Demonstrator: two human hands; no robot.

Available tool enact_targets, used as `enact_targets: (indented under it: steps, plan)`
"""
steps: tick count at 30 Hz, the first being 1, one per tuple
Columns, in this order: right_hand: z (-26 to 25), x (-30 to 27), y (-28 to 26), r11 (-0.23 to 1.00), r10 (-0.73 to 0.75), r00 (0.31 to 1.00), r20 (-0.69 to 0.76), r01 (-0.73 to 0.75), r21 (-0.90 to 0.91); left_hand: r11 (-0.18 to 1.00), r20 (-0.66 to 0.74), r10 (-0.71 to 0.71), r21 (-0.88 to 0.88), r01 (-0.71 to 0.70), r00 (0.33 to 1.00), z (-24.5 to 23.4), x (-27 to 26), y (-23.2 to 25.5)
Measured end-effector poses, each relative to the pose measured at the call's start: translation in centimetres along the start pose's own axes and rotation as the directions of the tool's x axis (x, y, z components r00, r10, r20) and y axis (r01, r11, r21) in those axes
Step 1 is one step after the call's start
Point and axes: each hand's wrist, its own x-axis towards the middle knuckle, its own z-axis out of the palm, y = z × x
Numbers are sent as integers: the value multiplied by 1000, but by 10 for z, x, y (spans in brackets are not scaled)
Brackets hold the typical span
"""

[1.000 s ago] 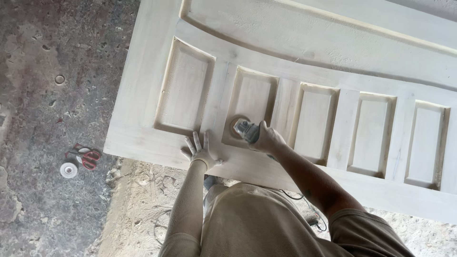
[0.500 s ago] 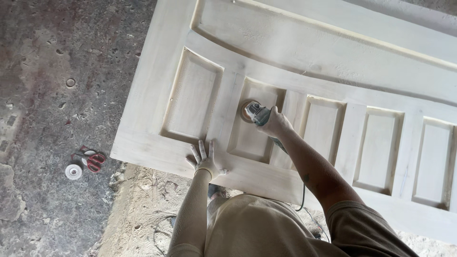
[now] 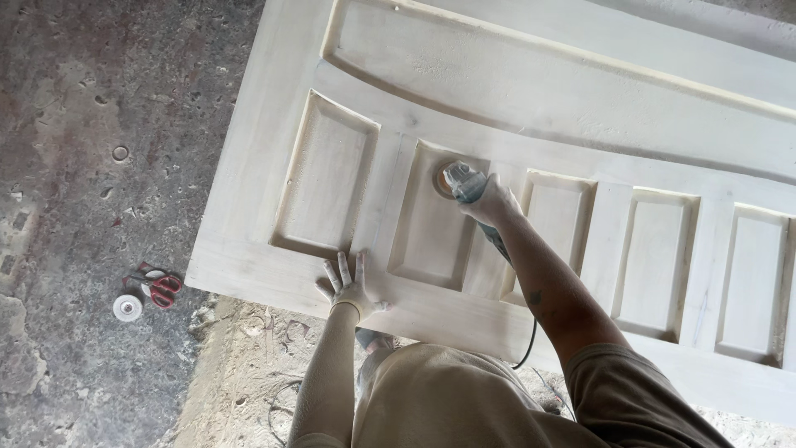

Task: The person uses an orbital sander to smooth the surface of a large wooden door laid flat on the floor. They systematically sand the recessed panels and raised frames, moving the tool across the entire door surface.

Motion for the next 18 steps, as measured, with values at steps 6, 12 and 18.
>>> enact_targets:
  steps: [6,12,18]
  plan:
    - [9,-46,17,999,23,998,62,-21,-24,1000,-24,-13,20,14,1000,5,5,-1]
    - [36,-108,23,1000,3,990,139,1,-28,998,-28,-14,64,16,1000,5,3,-1]
    - [66,-146,24,997,-41,974,223,55,-54,998,-127,57,-13,-59,990,16,-7,-9]
